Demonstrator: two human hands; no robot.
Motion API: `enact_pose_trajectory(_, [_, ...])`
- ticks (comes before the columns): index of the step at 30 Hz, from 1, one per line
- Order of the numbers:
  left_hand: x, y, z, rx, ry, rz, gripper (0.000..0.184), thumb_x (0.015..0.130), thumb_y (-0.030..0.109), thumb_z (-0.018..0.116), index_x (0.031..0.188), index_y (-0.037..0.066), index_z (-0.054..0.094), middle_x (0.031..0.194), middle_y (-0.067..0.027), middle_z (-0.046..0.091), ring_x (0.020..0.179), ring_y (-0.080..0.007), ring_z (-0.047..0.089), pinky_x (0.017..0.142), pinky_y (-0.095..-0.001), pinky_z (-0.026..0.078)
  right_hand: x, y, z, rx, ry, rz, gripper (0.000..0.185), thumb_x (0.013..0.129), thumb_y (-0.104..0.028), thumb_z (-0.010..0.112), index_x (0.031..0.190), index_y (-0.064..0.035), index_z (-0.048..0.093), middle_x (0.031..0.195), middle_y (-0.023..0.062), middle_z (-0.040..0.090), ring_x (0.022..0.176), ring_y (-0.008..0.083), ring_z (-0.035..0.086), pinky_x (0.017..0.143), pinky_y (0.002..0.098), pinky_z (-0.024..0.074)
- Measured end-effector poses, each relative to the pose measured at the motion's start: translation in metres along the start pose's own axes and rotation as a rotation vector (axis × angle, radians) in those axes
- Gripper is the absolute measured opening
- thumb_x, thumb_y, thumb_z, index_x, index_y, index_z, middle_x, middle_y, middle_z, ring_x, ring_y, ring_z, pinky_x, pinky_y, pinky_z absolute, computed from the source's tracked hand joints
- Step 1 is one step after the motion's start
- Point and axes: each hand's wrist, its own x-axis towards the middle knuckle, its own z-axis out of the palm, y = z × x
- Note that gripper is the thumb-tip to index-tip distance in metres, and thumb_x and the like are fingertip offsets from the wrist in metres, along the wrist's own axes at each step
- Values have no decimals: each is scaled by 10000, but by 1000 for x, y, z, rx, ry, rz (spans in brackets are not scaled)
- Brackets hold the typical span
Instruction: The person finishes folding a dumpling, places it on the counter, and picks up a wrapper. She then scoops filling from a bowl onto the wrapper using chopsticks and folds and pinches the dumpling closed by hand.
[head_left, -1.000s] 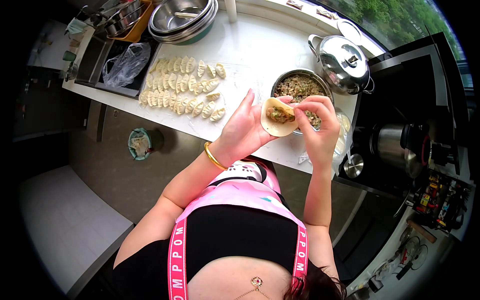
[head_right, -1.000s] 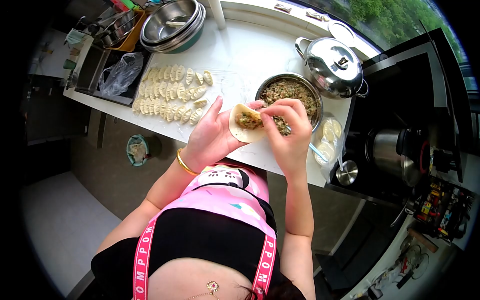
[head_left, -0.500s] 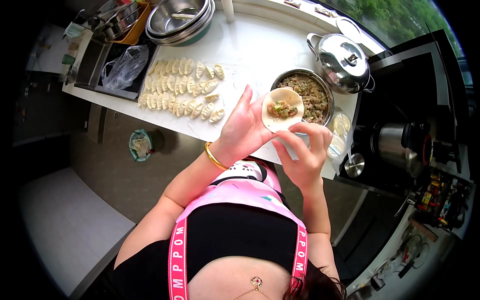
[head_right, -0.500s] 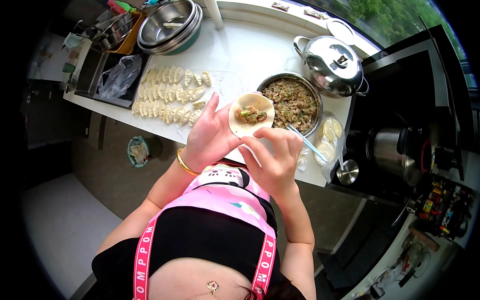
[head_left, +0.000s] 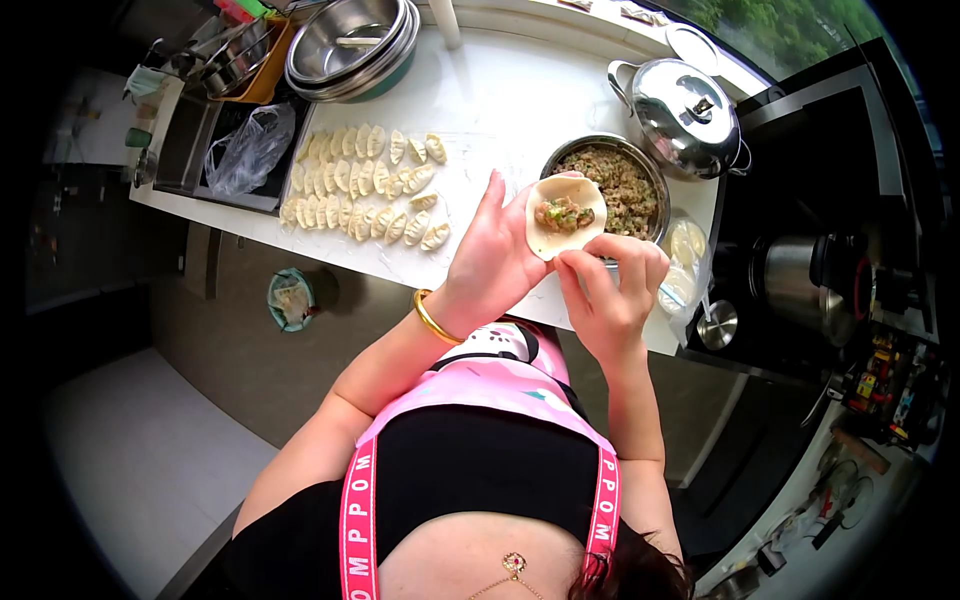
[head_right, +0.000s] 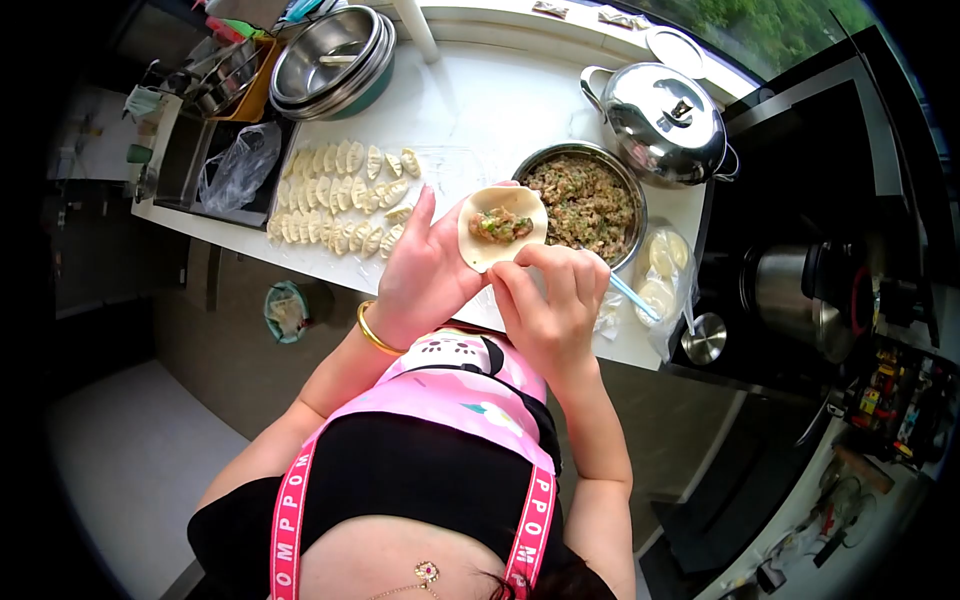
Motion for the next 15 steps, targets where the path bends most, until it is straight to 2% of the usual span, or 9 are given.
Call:
enact_pose_trajectory(2, [2,-4,-2,13,4,9,734,1013,562,189,1461,-12,279,1464,-174,386,1357,-297,376,1143,-433,276,1,-1,5,16,21,48,198,677,-81,776,831,-123,660,921,11,560,878,221,532,822,389,397])
enact_pose_trajectory(4, [3,-8,-4,84,18,55,732,1002,588,220,1440,10,319,1438,-152,419,1314,-264,425,1119,-409,311,0,-2,9,189,77,264,173,693,-66,772,806,-89,642,910,51,558,868,244,532,811,381,405])
enact_pose_trajectory(7, [3,-16,-1,234,59,100,728,993,603,257,1418,19,343,1396,-125,460,1266,-228,465,1087,-380,349,1,3,15,377,192,444,146,720,-39,748,807,-52,632,907,89,553,870,252,532,798,365,416])
enact_pose_trajectory(8, [3,-18,-7,220,21,109,669,998,556,348,1407,27,355,1369,-113,483,1241,-206,481,1071,-376,371,1,4,17,423,210,492,118,755,-27,726,816,-28,625,921,98,545,891,233,531,806,342,425])
enact_pose_trajectory(9, [2,-20,-7,225,19,102,669,998,556,348,1407,27,355,1369,-113,483,1241,-206,481,1071,-376,371,1,4,19,421,217,497,118,755,-27,726,816,-28,625,921,98,545,891,233,531,806,342,425])
enact_pose_trajectory(11, [3,-26,-7,431,38,187,602,987,464,481,1395,35,370,1355,-110,493,1233,-202,493,1059,-380,388,1,3,22,539,289,642,102,780,-36,716,817,-21,622,937,89,538,898,212,529,831,330,429])
enact_pose_trajectory(12, [4,-27,-10,385,7,208,549,956,303,604,1385,43,381,1352,-112,493,1232,-201,502,1060,-385,402,1,2,23,545,297,666,92,799,-41,705,819,-20,618,943,85,532,910,201,525,851,325,426])
enact_pose_trajectory(13, [4,-28,-9,388,3,202,549,956,303,604,1385,43,381,1352,-112,493,1232,-201,502,1060,-385,402,1,2,23,543,304,670,92,799,-41,705,819,-20,618,943,85,532,910,201,525,851,325,426])
enact_pose_trajectory(15, [4,-29,-6,485,35,237,497,939,171,629,1359,41,398,1354,-121,495,1229,-198,514,1058,-380,423,0,3,27,546,331,714,97,798,-40,704,823,-20,612,943,87,534,924,205,521,859,328,420])
